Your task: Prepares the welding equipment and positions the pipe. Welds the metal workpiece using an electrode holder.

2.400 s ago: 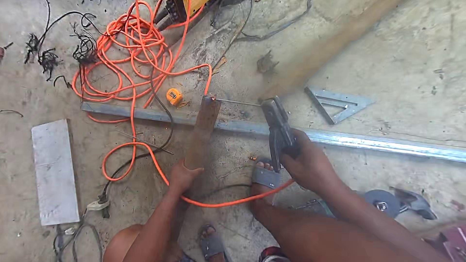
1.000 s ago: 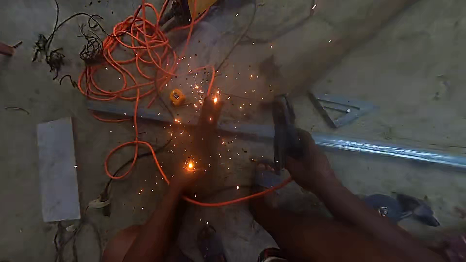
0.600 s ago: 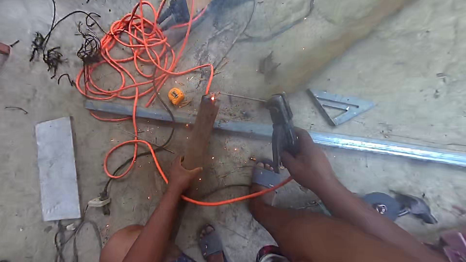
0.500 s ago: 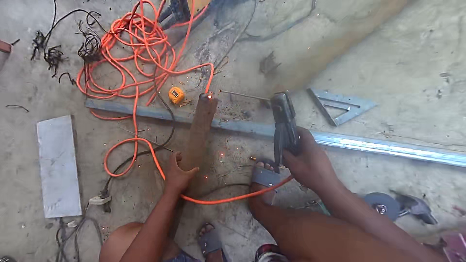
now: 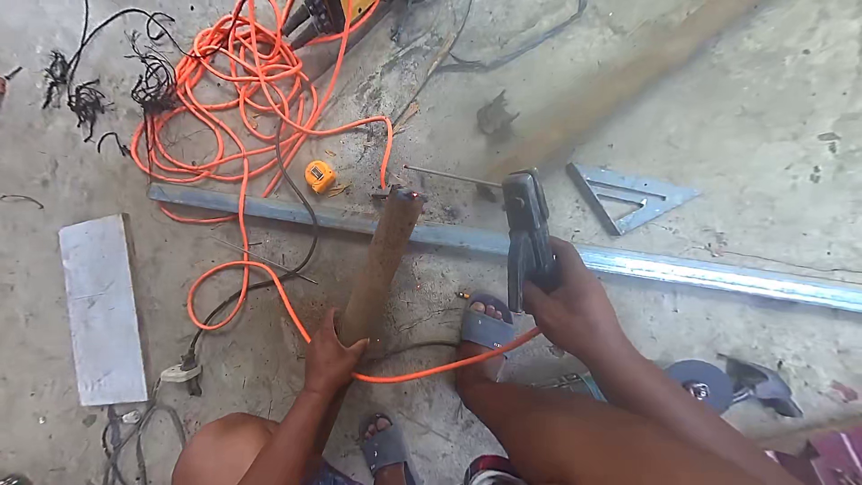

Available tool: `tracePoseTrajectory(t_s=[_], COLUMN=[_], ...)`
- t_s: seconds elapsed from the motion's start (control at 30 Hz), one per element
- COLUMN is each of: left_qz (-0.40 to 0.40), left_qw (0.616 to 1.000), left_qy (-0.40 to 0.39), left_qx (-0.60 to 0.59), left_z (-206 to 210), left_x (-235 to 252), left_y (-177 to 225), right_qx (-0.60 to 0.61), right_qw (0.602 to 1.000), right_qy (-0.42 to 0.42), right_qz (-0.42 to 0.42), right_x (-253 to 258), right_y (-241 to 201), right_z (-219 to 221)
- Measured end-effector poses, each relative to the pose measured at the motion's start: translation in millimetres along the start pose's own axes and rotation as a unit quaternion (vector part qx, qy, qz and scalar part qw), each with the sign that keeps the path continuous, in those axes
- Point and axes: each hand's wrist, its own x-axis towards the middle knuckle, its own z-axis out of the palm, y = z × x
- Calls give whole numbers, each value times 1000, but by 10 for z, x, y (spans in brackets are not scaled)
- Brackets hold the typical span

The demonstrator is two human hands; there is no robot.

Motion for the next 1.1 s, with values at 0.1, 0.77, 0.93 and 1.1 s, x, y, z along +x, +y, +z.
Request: tracePoseTrajectory(t_s=[0.1, 0.77, 0.93, 1.1], left_qz=[4, -41, -41, -23], left_qw=[998, 992, 999, 999], left_qy=[-9, 86, -15, -17], left_qx=[-63, 79, 7, 27], left_z=[-163, -259, -345, -293], left_x=[97, 260, 313, 271], left_y=[-172, 194, 149, 232], right_qx=[10, -58, -44, -65], right_qw=[1000, 998, 999, 997], right_qy=[7, -18, -16, -30], right_qz=[9, -31, -19, -42], right_x=[9, 32, 41, 104], right_y=[17, -77, -79, -129], right_z=[-26, 34, 63, 53])
